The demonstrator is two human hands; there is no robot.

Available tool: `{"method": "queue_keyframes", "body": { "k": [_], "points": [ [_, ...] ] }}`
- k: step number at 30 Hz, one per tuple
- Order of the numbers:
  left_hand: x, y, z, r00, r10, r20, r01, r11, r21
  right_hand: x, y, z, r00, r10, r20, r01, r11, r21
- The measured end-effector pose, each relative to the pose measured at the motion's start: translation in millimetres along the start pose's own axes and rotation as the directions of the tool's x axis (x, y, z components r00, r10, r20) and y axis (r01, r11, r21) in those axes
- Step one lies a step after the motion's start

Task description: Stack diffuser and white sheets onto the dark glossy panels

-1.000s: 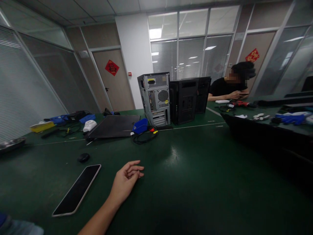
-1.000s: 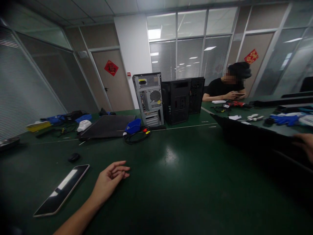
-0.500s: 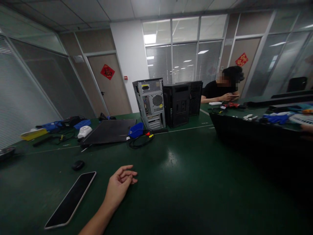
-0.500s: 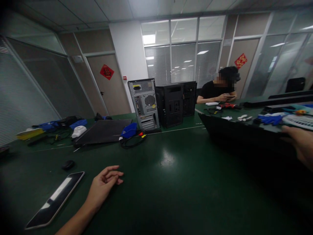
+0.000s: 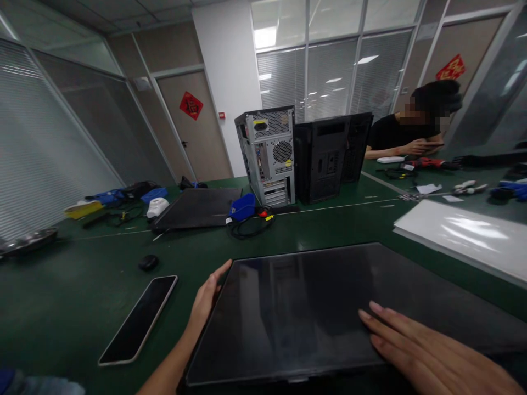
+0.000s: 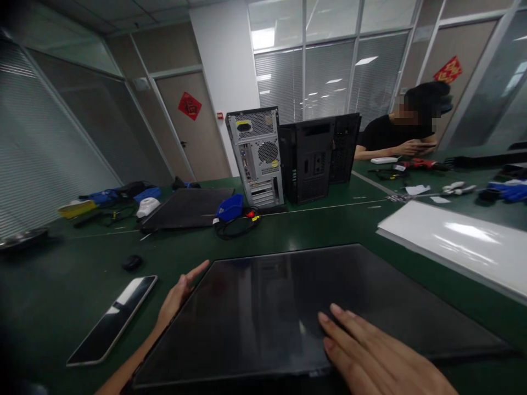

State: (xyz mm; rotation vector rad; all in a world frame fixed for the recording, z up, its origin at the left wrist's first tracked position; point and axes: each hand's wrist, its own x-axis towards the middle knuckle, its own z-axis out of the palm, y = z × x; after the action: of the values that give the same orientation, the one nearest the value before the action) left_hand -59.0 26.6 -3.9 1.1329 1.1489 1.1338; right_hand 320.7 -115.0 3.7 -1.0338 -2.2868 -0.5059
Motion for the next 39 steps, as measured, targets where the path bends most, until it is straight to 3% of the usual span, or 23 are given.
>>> {"method": "queue_keyframes", "body": {
  "k": [2,4,6,9,14,21,30,34,39],
  "points": [
    [3,2,-2.7,0.996,0.031,-0.082,-0.034,0.999,-0.037,14,2,7,0.989,-0.133,0.064,0.138,0.986,-0.096],
    [4,3,-3.6,0.998,0.000,-0.066,-0.007,0.994,-0.106,18,7,18,0.973,-0.210,0.099,0.226,0.956,-0.188],
    [3,3,-3.6,0.998,-0.055,-0.036,0.049,0.985,-0.163,18,12,32,0.972,-0.207,0.114,0.228,0.949,-0.219],
    [3,0,-3.2,0.990,-0.117,-0.076,0.098,0.972,-0.212,17,13,46,0.970,-0.165,0.178,0.201,0.958,-0.205],
    [6,-3,-1.8,0.996,-0.082,-0.036,0.067,0.951,-0.301,22,16,46,0.963,-0.147,0.228,0.189,0.967,-0.174],
    [7,-5,2.3,0.998,-0.058,-0.027,0.050,0.973,-0.226,17,24,45,0.968,-0.018,0.252,0.050,0.992,-0.119],
    [7,-3,4.6,0.997,-0.051,-0.058,0.042,0.988,-0.147,8,23,37,0.885,0.219,0.411,-0.256,0.966,0.038],
    [5,-1,4.1,0.997,-0.078,-0.026,0.070,0.970,-0.231,7,30,36,0.885,0.295,0.361,-0.321,0.947,0.013],
    [4,0,0.9,0.988,-0.153,-0.032,0.136,0.941,-0.310,-1,63,40,0.892,0.396,0.219,-0.385,0.918,-0.090]
  ]
}}
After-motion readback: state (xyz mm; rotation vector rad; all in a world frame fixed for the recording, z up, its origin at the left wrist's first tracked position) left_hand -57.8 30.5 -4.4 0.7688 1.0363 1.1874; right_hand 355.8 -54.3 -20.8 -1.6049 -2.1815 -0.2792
